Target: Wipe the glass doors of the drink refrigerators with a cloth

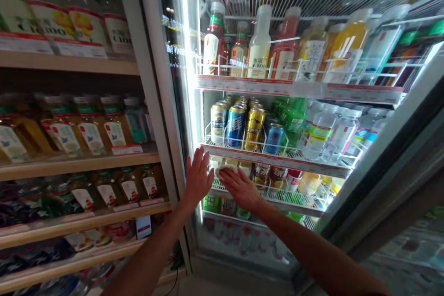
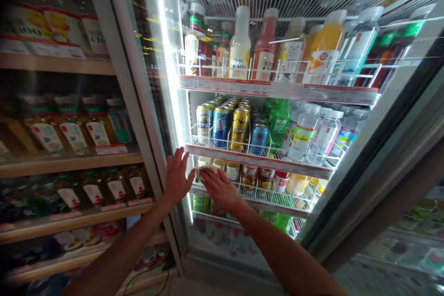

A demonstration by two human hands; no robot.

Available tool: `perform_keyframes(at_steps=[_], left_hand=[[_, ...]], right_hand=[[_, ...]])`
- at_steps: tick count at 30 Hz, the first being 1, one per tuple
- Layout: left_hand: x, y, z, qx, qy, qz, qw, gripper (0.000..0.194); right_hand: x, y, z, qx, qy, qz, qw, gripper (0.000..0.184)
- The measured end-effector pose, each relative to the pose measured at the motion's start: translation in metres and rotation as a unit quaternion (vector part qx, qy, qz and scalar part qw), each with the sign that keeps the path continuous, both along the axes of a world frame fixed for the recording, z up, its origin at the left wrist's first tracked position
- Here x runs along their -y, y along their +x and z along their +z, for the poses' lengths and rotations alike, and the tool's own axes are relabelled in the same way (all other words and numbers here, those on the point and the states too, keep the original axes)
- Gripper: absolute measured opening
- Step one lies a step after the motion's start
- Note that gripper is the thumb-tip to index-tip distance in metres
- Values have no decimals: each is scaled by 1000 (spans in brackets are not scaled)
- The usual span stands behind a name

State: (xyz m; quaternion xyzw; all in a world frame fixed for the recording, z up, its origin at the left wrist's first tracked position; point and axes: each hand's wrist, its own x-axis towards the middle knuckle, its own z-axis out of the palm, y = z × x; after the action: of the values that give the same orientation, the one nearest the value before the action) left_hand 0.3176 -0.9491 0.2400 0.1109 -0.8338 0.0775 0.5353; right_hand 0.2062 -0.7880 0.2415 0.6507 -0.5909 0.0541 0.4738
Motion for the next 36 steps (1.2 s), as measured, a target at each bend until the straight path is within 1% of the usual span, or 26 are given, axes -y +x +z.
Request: perform_keyframes(at_steps=[1, 2, 5, 6, 7, 8, 9, 12, 13, 14, 15, 18, 19, 20, 21, 22, 25, 26, 27, 28, 29, 32, 33, 34, 35, 36], left_hand=[[5, 2, 0, -2, 2, 2, 1000, 66], [11, 4, 0, -8, 5, 6, 1000, 65], [26, 13, 2, -20, 3, 22, 1000, 64], [30, 16, 2, -15, 0, 27, 1000, 63], [33, 20, 0, -4, -2, 32, 999, 63], [36, 25, -3, 10, -3, 36, 999, 62], [38, 30, -7, 24, -3, 40, 999, 62], [44, 46, -16, 56, -8, 54, 997, 60], [46, 51, -16, 58, -12, 59, 997, 60], [49, 56, -14, 55, -14, 62, 996, 60], [51, 59, -10, 49, -15, 65, 997, 60], [55, 65, 11, 19, -11, 63, 998, 60], [56, 65, 19, 10, -8, 61, 998, 60], [56, 66, 25, 3, -6, 59, 998, 60], [57, 67, 30, -3, -6, 56, 998, 60], [57, 67, 33, -8, -7, 55, 998, 59], [61, 71, 37, -18, -20, 59, 998, 59], [62, 71, 39, -18, -25, 60, 998, 59], [63, 71, 41, -17, -29, 60, 998, 59], [64, 70, 45, -15, -31, 59, 998, 59], [64, 68, 50, -15, -33, 55, 998, 59], [61, 58, 70, -23, -39, 38, 998, 59], [61, 54, 76, -27, -42, 33, 998, 59], [60, 52, 82, -29, -46, 28, 998, 58], [61, 51, 87, -29, -49, 25, 998, 58], [62, 50, 91, -29, -52, 23, 998, 58]], right_hand=[[7, 2, 4, 2, 4, 3, 1000, 43], [15, 3, 14, 13, 0, 2, 1000, 44], [41, 8, 61, 61, -49, -11, 997, 47], [48, 10, 72, 73, -68, -15, 995, 48], [55, 13, 76, 79, -81, -15, 993, 49], [60, 16, 74, 79, -85, -11, 993, 49], [64, 19, 66, 71, -78, -1, 994, 48], [75, 27, 36, 23, -10, 46, 999, 46], [80, 29, 32, 10, 14, 59, 998, 46], [86, 30, 36, 4, 28, 69, 997, 46], [94, 32, 46, 6, 31, 71, 997, 47], [120, 40, 99, 48, -25, 48, 997, 48], [127, 42, 114, 62, -51, 38, 996, 48], [132, 45, 123, 70, -73, 31, 994, 48], [135, 47, 126, 72, -84, 27, 994, 48], [135, 48, 123, 67, -84, 29, 994, 49], [128, 47, 99, 21, -29, 51, 998, 47], [126, 45, 96, 4, -11, 60, 998, 47], [124, 44, 100, -9, -3, 66, 998, 46], [124, 43, 110, -14, -9, 66, 998, 46], [125, 42, 127, -10, -30, 59, 998, 47], [134, 42, 192, 37, -133, 26, 990, 45], [138, 42, 209, 51, -161, 21, 985, 45], [140, 42, 218, 61, -181, 21, 981, 44], [141, 42, 220, 65, -188, 26, 980, 44], [140, 41, 216, 62, -180, 32, 981, 44]])
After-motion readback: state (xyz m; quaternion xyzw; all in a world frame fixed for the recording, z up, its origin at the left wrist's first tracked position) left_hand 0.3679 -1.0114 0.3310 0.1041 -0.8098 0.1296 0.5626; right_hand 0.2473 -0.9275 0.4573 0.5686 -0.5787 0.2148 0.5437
